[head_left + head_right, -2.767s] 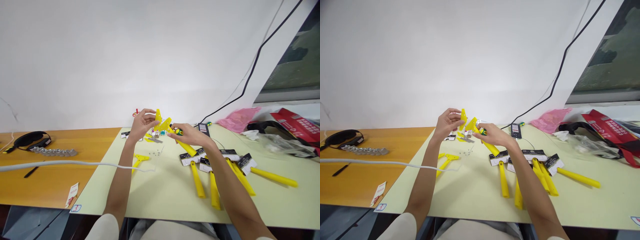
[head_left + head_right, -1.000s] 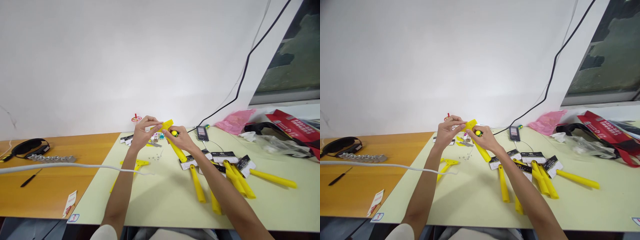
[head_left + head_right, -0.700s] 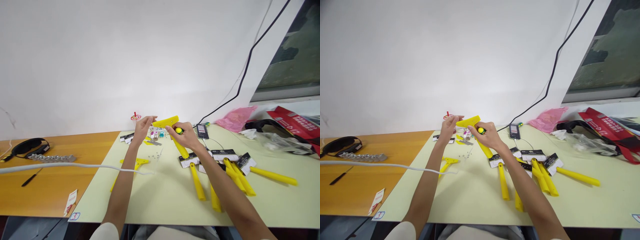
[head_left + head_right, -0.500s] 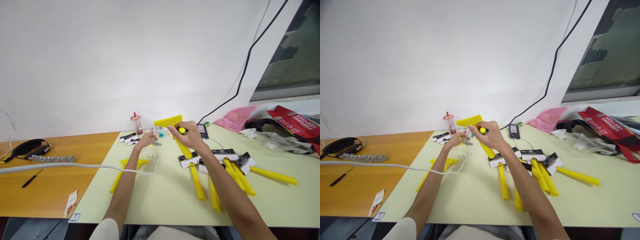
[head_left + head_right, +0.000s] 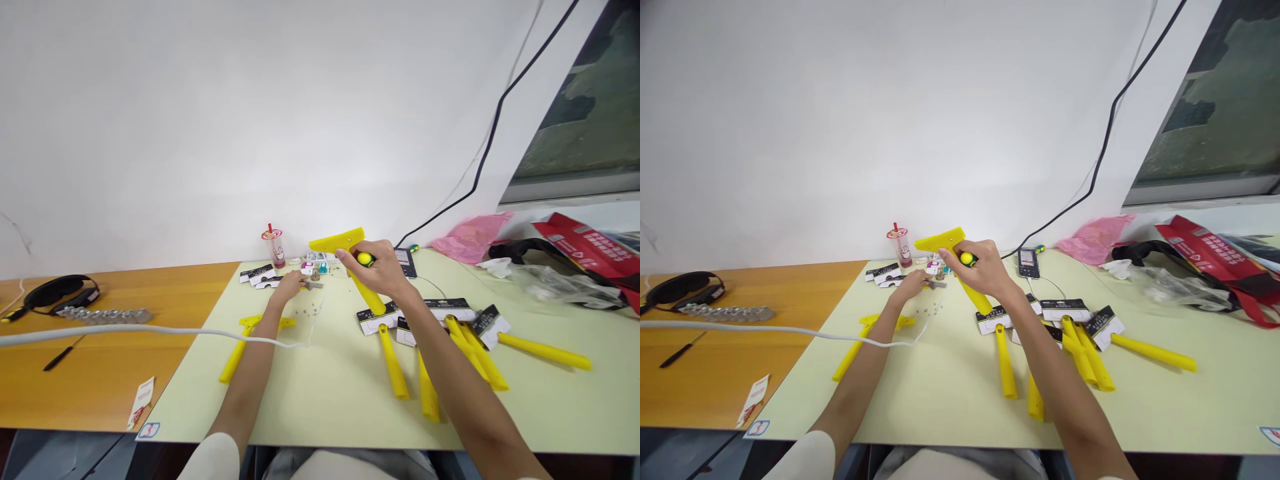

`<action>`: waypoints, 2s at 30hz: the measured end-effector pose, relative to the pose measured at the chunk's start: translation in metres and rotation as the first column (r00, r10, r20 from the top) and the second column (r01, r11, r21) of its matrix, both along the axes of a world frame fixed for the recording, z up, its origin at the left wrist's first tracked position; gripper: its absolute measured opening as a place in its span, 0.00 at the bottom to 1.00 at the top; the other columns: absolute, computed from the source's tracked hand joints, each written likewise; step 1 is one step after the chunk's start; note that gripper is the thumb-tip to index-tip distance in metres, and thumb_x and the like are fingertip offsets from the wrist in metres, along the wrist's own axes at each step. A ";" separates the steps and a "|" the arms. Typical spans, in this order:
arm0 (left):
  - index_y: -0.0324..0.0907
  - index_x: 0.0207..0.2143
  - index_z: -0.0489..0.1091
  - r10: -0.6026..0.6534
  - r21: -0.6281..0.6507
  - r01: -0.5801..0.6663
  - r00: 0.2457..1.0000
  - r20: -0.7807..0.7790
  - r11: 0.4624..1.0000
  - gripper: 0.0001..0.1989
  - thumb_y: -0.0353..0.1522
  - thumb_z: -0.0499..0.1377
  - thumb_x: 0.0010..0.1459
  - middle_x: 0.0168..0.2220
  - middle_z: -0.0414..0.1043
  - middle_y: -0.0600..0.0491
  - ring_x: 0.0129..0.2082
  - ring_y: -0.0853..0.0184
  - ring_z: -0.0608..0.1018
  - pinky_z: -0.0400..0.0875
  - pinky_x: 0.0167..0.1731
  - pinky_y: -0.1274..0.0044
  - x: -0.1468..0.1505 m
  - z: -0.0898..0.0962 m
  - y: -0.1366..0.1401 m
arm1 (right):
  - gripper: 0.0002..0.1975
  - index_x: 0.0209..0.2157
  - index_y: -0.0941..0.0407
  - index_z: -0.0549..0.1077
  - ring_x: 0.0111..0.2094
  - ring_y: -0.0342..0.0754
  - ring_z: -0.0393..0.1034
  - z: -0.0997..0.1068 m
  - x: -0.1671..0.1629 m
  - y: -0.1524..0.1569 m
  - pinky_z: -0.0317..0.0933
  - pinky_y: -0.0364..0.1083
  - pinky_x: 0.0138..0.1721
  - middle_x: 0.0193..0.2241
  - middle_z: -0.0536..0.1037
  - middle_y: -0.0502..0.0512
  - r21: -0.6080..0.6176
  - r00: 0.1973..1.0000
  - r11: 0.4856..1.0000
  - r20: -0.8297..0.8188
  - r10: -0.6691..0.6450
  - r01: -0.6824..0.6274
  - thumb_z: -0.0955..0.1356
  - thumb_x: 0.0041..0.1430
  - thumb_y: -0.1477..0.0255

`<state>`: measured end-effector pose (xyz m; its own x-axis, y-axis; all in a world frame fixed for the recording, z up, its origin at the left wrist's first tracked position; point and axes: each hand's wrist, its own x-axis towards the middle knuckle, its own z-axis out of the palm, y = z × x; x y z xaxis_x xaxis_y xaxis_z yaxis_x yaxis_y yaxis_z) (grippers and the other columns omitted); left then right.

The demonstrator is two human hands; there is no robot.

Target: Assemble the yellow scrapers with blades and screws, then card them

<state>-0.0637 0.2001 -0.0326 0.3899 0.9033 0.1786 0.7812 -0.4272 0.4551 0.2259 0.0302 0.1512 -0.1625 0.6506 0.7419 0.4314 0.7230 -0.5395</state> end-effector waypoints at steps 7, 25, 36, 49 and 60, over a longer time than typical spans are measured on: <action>0.39 0.42 0.82 0.047 -0.001 -0.047 0.997 0.057 0.999 0.10 0.33 0.63 0.63 0.46 0.83 0.41 0.46 0.53 0.82 0.75 0.54 0.65 -0.001 -0.003 -0.003 | 0.33 0.21 0.53 0.70 0.21 0.44 0.60 0.001 0.001 -0.002 0.56 0.49 0.28 0.18 0.73 0.51 -0.029 0.998 0.998 -0.023 0.053 -0.053 0.68 0.70 0.43; 0.42 0.43 0.85 -0.024 0.169 -0.132 0.718 0.696 0.977 0.21 0.50 0.71 0.62 0.45 0.86 0.45 0.41 0.59 0.84 0.79 0.42 0.70 -0.004 0.152 -0.074 | 0.30 0.20 0.55 0.73 0.20 0.42 0.60 -0.014 0.002 0.018 0.54 0.47 0.26 0.17 0.73 0.49 0.053 0.994 0.994 -0.053 0.099 -0.096 0.71 0.72 0.50; 0.43 0.42 0.86 -0.270 0.354 -0.172 0.379 0.885 0.920 0.17 0.45 0.77 0.59 0.35 0.86 0.48 0.36 0.62 0.86 0.81 0.37 0.73 0.025 0.213 -0.164 | 0.29 0.20 0.54 0.70 0.18 0.40 0.55 -0.019 -0.007 0.016 0.53 0.46 0.24 0.15 0.71 0.48 0.180 0.994 0.978 0.052 0.097 -0.105 0.70 0.73 0.53; 0.45 0.38 0.88 -0.232 0.275 0.008 0.562 0.794 0.961 0.12 0.43 0.77 0.58 0.39 0.87 0.48 0.39 0.59 0.87 0.84 0.41 0.68 0.051 0.201 -0.164 | 0.24 0.23 0.55 0.72 0.21 0.41 0.58 -0.019 -0.011 0.013 0.54 0.45 0.27 0.18 0.72 0.47 -0.039 0.970 0.978 0.121 0.211 -0.207 0.72 0.71 0.57; 0.45 0.37 0.88 -0.305 0.264 0.159 0.601 0.738 0.951 0.11 0.43 0.74 0.62 0.41 0.86 0.46 0.42 0.60 0.85 0.81 0.37 0.72 0.064 0.199 -0.169 | 0.24 0.21 0.54 0.69 0.19 0.40 0.58 -0.022 -0.024 0.008 0.52 0.45 0.25 0.16 0.71 0.45 -0.241 0.952 0.941 0.138 0.275 -0.237 0.72 0.69 0.57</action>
